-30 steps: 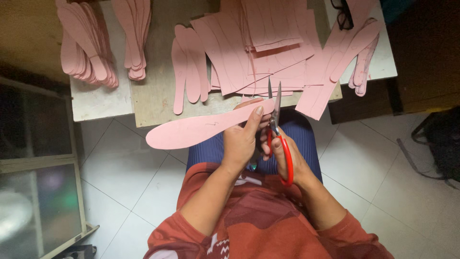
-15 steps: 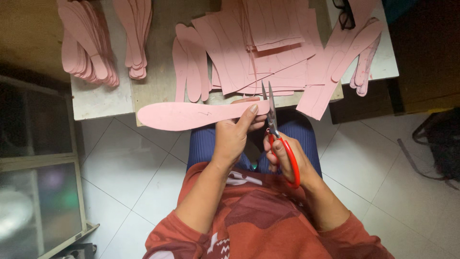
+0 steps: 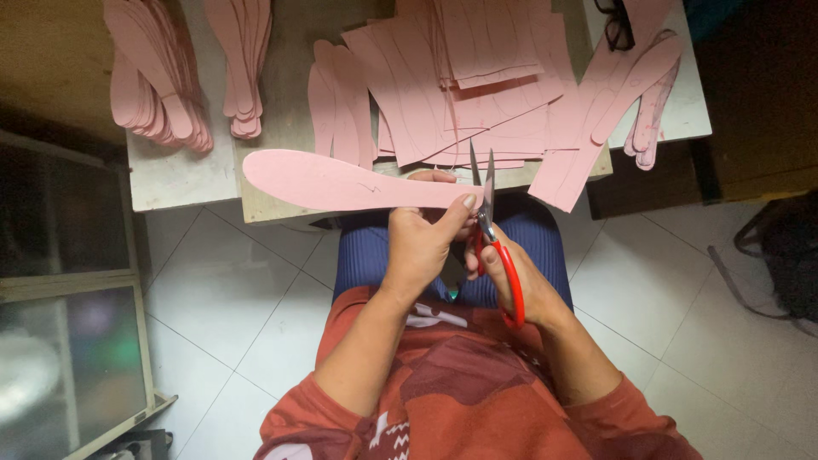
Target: The person uses red-handled scissors to cut pink paper pieces into elongated shapes. They repeatedly trim the edges of each piece, rotate the paper to follow curved outlines, and place finished pieces on the table. The workspace contains stacks of similar pink paper and cut pieces.
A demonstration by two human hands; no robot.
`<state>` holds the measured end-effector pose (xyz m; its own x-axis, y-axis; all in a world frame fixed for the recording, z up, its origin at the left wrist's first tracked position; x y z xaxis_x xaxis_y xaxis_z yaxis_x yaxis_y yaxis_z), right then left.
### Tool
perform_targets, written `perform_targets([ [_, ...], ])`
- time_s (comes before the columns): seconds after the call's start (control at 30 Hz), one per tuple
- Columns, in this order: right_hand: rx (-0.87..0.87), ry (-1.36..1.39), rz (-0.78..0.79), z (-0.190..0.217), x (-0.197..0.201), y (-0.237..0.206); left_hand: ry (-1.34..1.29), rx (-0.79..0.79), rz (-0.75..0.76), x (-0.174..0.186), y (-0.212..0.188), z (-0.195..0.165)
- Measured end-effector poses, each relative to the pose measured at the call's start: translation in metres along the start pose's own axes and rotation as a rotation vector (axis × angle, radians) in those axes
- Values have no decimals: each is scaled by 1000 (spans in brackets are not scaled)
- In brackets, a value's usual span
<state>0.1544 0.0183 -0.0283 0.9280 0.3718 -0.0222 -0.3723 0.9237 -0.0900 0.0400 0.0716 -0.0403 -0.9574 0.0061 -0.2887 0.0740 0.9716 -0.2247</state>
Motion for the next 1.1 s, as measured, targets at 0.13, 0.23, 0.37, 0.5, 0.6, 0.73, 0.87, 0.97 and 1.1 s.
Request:
perform_targets([
  [0.13, -22, 61, -17, -6, -1, -1, 16, -54, 20, -1, -1, -5],
  [0.23, -56, 89, -47, -11, 1, -2, 24, -138, 30, 0, 1, -10],
  [0.37, -120, 69, -32, -14, 3, -5, -26, -89, 20, 8, 5, -5],
  [0.5, -148, 8, -20, -12, 5, -7, 17, -77, 10, 13, 8, -8],
  [0.6, -164, -52, -22, -12, 6, -8, 8, -76, 14, 15, 9, -11],
  [0.73, -174, -59, -19, -14, 6, -8, 18, -71, 37, 16, 11, -15],
  [0.87, -185, -72, -10, -14, 7, -9, 21, -56, 26, 21, 11, -14],
  [0.97, -210, -47, -2, -15, 6, -10, 9, -67, 24, 23, 12, -12],
  [1.1, -224, -40, -11, -15, 5, -10, 23, -95, 10, 28, 15, -12],
])
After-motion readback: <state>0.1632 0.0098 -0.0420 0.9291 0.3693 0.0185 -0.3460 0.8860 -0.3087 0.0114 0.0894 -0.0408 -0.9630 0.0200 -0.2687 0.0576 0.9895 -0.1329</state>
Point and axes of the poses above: each hand's wrist, its own y-axis towards the middle knuckle, its own x-axis out of the back of the hand, z = x × y, the point moved 10 cm from there along y, towards the middle knuckle, and after that the axes turned 8 degrees about y, right-handed, at the moved point
